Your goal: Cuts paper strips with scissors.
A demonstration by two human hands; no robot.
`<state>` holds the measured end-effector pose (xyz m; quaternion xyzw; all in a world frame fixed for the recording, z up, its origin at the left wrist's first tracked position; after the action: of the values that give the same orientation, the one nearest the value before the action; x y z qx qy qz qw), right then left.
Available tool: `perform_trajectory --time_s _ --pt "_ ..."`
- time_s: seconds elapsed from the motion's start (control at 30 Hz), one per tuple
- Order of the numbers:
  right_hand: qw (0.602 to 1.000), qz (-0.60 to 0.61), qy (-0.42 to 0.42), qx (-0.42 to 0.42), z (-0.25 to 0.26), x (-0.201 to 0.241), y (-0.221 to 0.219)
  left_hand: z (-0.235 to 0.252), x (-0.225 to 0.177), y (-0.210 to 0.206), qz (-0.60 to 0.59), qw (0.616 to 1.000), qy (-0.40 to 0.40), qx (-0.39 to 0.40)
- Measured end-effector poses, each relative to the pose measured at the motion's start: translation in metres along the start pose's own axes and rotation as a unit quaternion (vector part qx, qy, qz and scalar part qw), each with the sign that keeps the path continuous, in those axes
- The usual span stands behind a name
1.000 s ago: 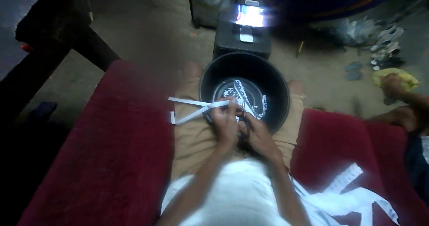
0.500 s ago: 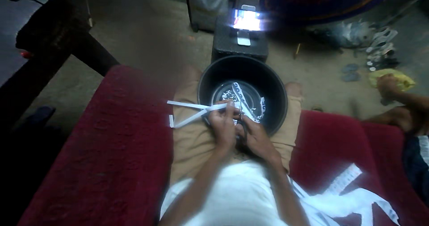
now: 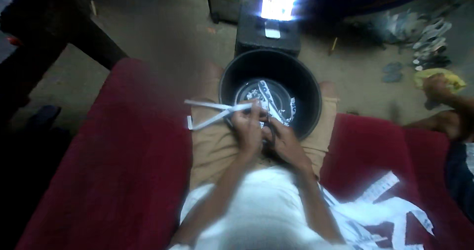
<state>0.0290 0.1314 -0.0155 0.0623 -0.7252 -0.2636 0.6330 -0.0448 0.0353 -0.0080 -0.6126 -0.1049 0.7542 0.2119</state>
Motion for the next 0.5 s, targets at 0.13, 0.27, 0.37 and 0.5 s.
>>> perform_trajectory --time_s 0.13,0.27,0.37,0.5 --pt "1.0 -0.011 0.013 -0.002 -0.0025 0.0024 -0.0003 -0.0014 -0.0055 -0.0014 -0.005 1.0 -0.021 0.014" --pt "1.0 -0.018 0.018 -0.008 -0.0026 0.0026 0.0002 -0.0011 -0.004 -0.0016 -0.015 1.0 -0.014 0.011" --pt "1.0 -0.011 0.016 -0.005 -0.0025 0.0024 -0.0006 -0.0008 -0.0039 -0.0014 -0.019 1.0 -0.014 0.009" --pt "1.0 -0.007 0.011 -0.002 -0.0014 0.0026 -0.0006 0.0001 -0.004 -0.0024 -0.027 1.0 -0.015 0.005"
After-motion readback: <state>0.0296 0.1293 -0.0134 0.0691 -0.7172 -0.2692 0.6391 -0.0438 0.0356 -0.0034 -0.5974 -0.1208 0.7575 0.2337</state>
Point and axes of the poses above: each hand's wrist, its own z-axis towards the middle knuckle, its own y-axis out of the back of the hand, x = y × z, the point moved 5 cm from there along z, towards the middle knuckle, and after that the axes turned 14 degrees about -y, right-handed, at the moved point
